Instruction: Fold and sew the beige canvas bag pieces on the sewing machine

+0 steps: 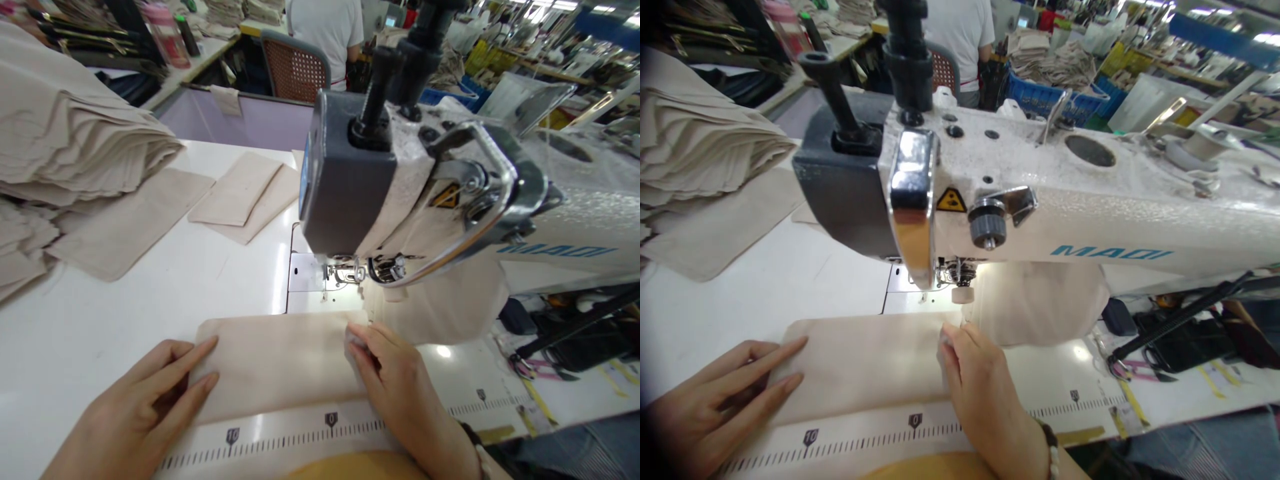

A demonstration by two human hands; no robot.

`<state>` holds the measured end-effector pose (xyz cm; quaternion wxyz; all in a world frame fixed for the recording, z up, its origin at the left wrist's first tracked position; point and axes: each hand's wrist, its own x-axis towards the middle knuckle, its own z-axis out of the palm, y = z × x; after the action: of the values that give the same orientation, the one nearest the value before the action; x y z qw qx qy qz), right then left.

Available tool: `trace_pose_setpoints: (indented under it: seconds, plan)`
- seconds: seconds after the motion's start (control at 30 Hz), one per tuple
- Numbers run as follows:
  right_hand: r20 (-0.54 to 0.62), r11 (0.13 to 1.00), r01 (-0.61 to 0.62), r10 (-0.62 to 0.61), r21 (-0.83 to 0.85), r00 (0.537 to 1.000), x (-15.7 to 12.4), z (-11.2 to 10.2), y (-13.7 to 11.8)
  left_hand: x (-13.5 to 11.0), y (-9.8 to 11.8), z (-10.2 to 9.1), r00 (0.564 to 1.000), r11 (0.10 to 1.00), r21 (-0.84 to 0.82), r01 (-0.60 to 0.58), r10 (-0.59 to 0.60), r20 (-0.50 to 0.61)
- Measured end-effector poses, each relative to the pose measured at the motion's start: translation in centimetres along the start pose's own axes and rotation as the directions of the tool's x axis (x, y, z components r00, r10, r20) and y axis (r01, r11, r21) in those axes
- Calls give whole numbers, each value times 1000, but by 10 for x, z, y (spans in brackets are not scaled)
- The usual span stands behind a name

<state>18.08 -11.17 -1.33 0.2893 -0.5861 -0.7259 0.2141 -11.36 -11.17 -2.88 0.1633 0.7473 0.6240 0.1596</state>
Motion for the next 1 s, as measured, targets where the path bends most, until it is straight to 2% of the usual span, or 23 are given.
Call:
trace_pose_setpoints:
  seconds: [0.13,0.3,0.4,0.53,0.6,0.63,0.7,0.73,0.8,0.87,0.9,1.0]
  plan:
    - [33,999,-36,35,20,999,3,0,-1,-3,-2,2,992,991,-75,107,-102,74]
    - [66,997,-72,74,-23,995,7,-2,-2,-2,-2,3,998,999,7,32,-32,59]
    - [47,976,-86,97,-202,994,7,-4,-3,2,3,2,999,999,53,-8,5,49]
    - [9,885,-94,110,-456,994,6,-7,-4,9,9,-2,987,978,139,-156,161,-20]
    - [13,858,-84,105,-507,994,7,-8,-5,12,9,-3,955,943,179,-281,294,-50]
    - [15,853,-71,92,-518,996,8,-9,-6,13,8,-3,933,918,189,-350,360,-23]
    - [19,850,9,1,-527,1000,12,-10,-7,16,8,-2,877,862,165,-480,471,94]
    - [42,844,94,-85,-528,996,15,-10,-9,17,10,-2,851,841,140,-522,503,154]
    - [147,805,331,-298,-493,943,20,-10,-13,22,20,-4,828,827,116,-550,522,207]
    - [278,754,504,-422,-421,863,24,-7,-19,28,39,-8,844,835,151,-529,501,191]
    - [323,752,531,-429,-390,844,25,-4,-22,32,50,-10,854,839,179,-513,477,210]
    - [353,802,464,-339,-377,872,23,7,-29,38,81,-11,892,833,330,-444,375,255]
